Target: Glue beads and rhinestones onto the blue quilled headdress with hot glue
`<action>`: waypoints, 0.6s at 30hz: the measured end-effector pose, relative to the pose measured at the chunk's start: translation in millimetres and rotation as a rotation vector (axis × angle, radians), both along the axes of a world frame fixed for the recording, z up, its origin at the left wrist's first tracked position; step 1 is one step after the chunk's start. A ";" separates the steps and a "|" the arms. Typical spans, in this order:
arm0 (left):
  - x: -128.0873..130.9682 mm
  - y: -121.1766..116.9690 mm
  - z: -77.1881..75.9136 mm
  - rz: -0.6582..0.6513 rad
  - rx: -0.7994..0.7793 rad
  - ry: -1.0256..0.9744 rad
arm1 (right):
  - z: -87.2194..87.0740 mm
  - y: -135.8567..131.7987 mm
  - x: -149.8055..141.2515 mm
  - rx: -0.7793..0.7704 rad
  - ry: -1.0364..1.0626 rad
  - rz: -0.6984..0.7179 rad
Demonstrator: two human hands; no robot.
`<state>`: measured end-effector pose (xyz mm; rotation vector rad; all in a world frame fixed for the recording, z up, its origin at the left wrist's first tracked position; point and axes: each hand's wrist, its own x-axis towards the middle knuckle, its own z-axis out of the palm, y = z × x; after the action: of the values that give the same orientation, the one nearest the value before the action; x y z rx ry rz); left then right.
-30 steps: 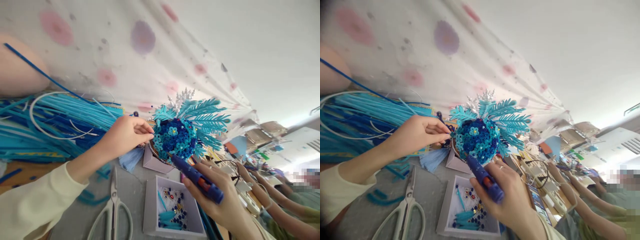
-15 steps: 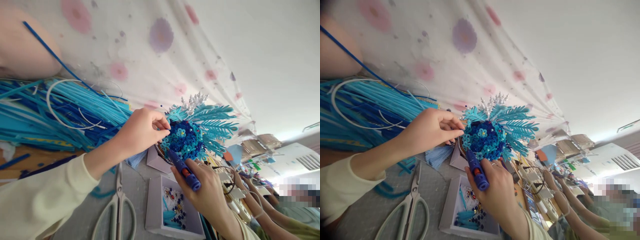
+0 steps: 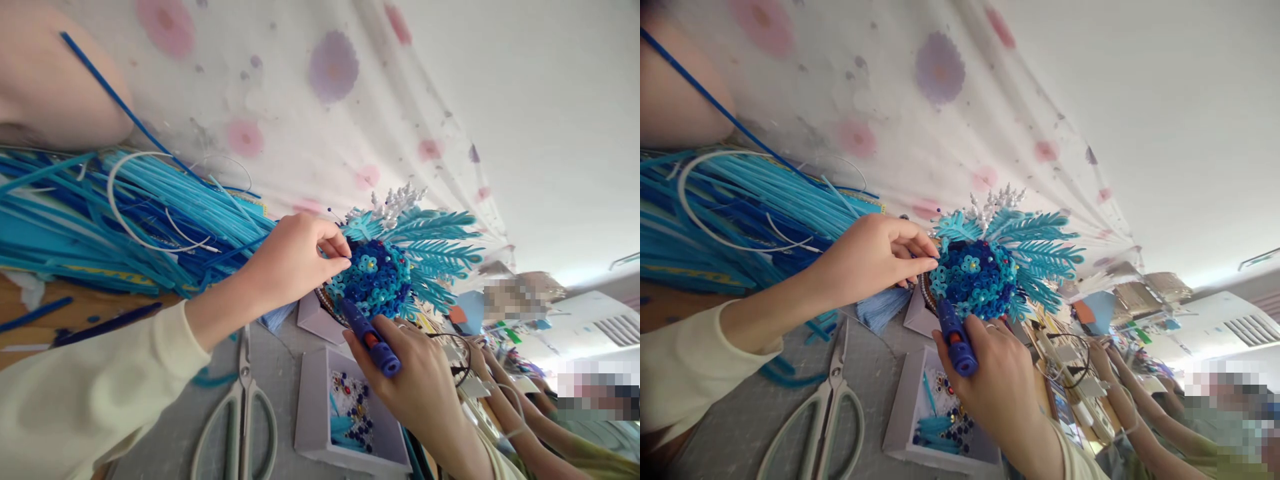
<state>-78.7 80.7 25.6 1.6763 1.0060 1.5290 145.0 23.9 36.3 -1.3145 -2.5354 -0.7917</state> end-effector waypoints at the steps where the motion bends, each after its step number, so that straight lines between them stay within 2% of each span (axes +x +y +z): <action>1: 0.3 -0.4 0.1 -0.001 -0.001 0.005 | 0.0 0.5 -2.1 0.006 0.000 0.011; 6: -0.3 -0.8 -1.1 0.008 0.003 0.020 | 2.5 0.4 -8.1 -0.053 0.038 0.022; 10: -0.3 3.0 -6.9 0.036 0.005 0.023 | 6.5 -5.9 -1.7 -0.156 0.171 0.092; 14: 3.1 8.8 -17.4 0.001 -0.031 -0.022 | 10.6 -18.2 21.5 -0.170 0.419 0.147; 18: 8.6 12.3 -30.6 -0.038 -0.092 -0.006 | 14.6 -33.5 51.0 -0.082 0.612 0.098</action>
<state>-70.1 93.0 -5.0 1.6174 1.0201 1.4401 196.0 -9.7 50.8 -1.2072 -2.1283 -0.2126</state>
